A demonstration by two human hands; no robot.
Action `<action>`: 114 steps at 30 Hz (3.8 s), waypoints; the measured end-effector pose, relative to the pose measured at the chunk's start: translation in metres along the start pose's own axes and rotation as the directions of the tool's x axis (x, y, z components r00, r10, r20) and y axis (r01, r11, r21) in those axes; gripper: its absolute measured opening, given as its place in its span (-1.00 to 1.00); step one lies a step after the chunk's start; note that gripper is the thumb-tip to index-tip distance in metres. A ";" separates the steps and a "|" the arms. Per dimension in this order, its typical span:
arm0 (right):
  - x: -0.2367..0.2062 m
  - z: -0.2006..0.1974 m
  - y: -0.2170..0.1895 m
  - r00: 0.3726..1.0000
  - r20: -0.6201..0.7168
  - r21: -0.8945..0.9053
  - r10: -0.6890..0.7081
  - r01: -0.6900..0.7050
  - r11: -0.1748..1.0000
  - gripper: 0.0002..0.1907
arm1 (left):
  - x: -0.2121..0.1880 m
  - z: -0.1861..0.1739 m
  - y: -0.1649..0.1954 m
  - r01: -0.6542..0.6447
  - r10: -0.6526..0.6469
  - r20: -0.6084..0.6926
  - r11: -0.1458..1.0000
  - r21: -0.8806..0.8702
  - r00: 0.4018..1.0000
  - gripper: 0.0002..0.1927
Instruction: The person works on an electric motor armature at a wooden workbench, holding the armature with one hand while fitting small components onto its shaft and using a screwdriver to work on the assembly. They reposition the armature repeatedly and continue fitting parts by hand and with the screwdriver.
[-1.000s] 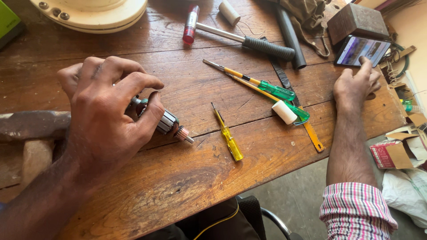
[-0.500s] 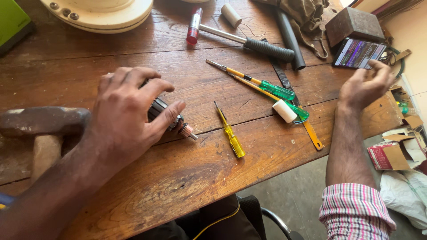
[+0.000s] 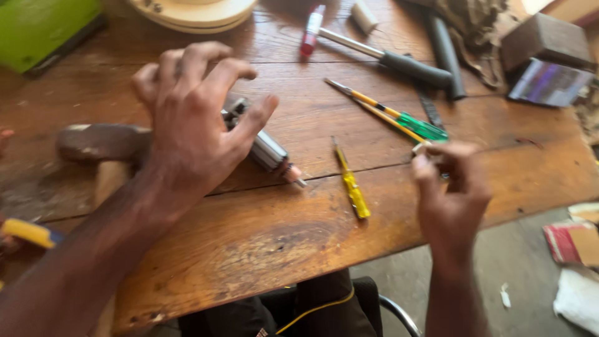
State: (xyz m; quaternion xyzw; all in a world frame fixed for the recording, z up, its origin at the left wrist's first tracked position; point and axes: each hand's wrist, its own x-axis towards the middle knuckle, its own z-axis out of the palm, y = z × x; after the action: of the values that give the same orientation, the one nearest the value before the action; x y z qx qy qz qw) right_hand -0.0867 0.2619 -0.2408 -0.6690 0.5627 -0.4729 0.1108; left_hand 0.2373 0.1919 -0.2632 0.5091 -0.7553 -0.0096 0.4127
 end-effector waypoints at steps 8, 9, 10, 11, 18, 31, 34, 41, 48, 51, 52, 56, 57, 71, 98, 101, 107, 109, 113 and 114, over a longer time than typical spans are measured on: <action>-0.013 0.054 -0.042 0.983 0.184 -0.274 -0.009 0.060 0.960 -0.65 | 0.010 -0.016 -0.010 0.084 -0.108 -0.091 0.968 -0.236 0.990 -0.60; -0.014 0.057 -0.044 0.981 0.195 -0.277 -0.023 0.077 0.958 -0.65 | 0.010 -0.018 -0.013 0.107 -0.130 -0.079 0.964 -0.241 0.988 -0.60; -0.016 0.060 -0.046 0.978 0.205 -0.279 -0.037 0.095 0.955 -0.65 | 0.010 -0.020 -0.017 0.113 -0.125 -0.051 0.975 -0.194 0.991 -0.61; -0.017 0.063 -0.048 0.979 0.205 -0.272 -0.012 0.069 0.960 -0.65 | 0.010 -0.021 -0.021 0.118 -0.122 -0.022 0.982 -0.147 0.992 -0.61; -0.028 0.059 -0.055 0.980 0.198 -0.302 -0.031 0.091 0.949 -0.68 | 0.002 -0.027 -0.025 0.152 -0.153 0.148 0.988 0.021 0.977 -0.72; -0.034 0.062 -0.046 0.981 0.146 -0.314 -0.124 0.165 0.935 -0.79 | -0.003 -0.019 -0.017 0.019 -0.004 0.109 0.991 -0.135 0.994 -0.78; -0.042 0.057 -0.034 0.998 -0.007 -0.192 -0.055 0.052 0.980 -0.80 | -0.010 -0.021 -0.017 -0.040 0.057 0.115 0.988 -0.147 0.992 -0.78; -0.031 0.008 0.012 0.974 -0.204 -0.367 -0.096 0.015 0.930 -0.88 | -0.020 -0.023 -0.017 -0.041 0.053 0.157 0.996 -0.082 0.986 -0.83; -0.019 -0.025 0.037 0.982 -0.181 -0.374 0.047 -0.113 0.920 -0.87 | -0.023 -0.019 -0.016 -0.109 0.118 0.082 0.988 -0.109 0.990 -0.85; -0.026 -0.027 0.040 0.988 -0.144 -0.403 0.054 -0.109 0.909 -0.84 | -0.024 -0.018 -0.018 -0.100 0.110 0.091 0.989 -0.105 0.990 -0.85; -0.027 -0.028 0.040 0.989 -0.132 -0.419 0.059 -0.110 0.902 -0.81 | -0.025 -0.018 -0.018 -0.097 0.107 0.091 0.989 -0.112 0.990 -0.85; -0.029 -0.026 0.042 0.996 -0.090 -0.566 -0.020 -0.035 0.824 -0.78 | -0.026 -0.018 -0.021 -0.060 0.075 0.128 0.991 -0.120 0.989 -0.83; -0.029 -0.025 0.041 0.996 -0.090 -0.579 -0.024 -0.032 0.814 -0.78 | -0.026 -0.018 -0.022 -0.045 0.062 0.146 0.992 -0.118 0.987 -0.82; -0.015 0.035 -0.040 0.955 0.296 -0.220 0.017 0.051 0.974 -0.79 | -0.025 -0.024 -0.014 -0.080 0.091 0.117 0.992 -0.100 0.989 -0.76; -0.003 0.070 -0.081 0.963 0.258 -0.023 0.078 -0.074 0.997 -0.80 | -0.020 -0.038 -0.014 -0.044 0.071 0.134 0.980 -0.195 0.988 -0.78; -0.016 0.081 -0.090 0.962 0.256 0.143 -0.097 0.061 0.988 -0.72 | -0.020 -0.035 -0.017 -0.051 0.078 0.127 0.978 -0.200 0.989 -0.78; -0.030 0.117 -0.109 0.946 0.202 0.072 -0.253 0.243 0.967 -0.80 | -0.021 -0.032 -0.024 -0.066 0.087 0.129 0.985 -0.157 0.988 -0.74; -0.028 0.126 -0.112 0.945 0.187 0.056 -0.270 0.264 0.963 -0.79 | -0.021 -0.032 -0.027 -0.069 0.090 0.130 0.985 -0.160 0.987 -0.74; -0.022 0.143 -0.112 0.937 0.197 0.033 -0.289 0.288 0.957 -0.76 | -0.023 -0.033 -0.033 -0.070 0.095 0.131 0.981 -0.183 0.987 -0.75; -0.022 0.145 -0.112 0.936 0.219 0.035 -0.275 0.274 0.961 -0.76 | -0.023 -0.033 -0.034 -0.069 0.095 0.131 0.979 -0.191 0.987 -0.77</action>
State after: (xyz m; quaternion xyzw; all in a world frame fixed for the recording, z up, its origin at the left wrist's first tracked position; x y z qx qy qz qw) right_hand 0.0975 0.2636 -0.2528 -0.7891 0.4472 -0.4072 0.1071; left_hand 0.2876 0.2069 -0.2708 0.4350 -0.7984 -0.0985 0.4046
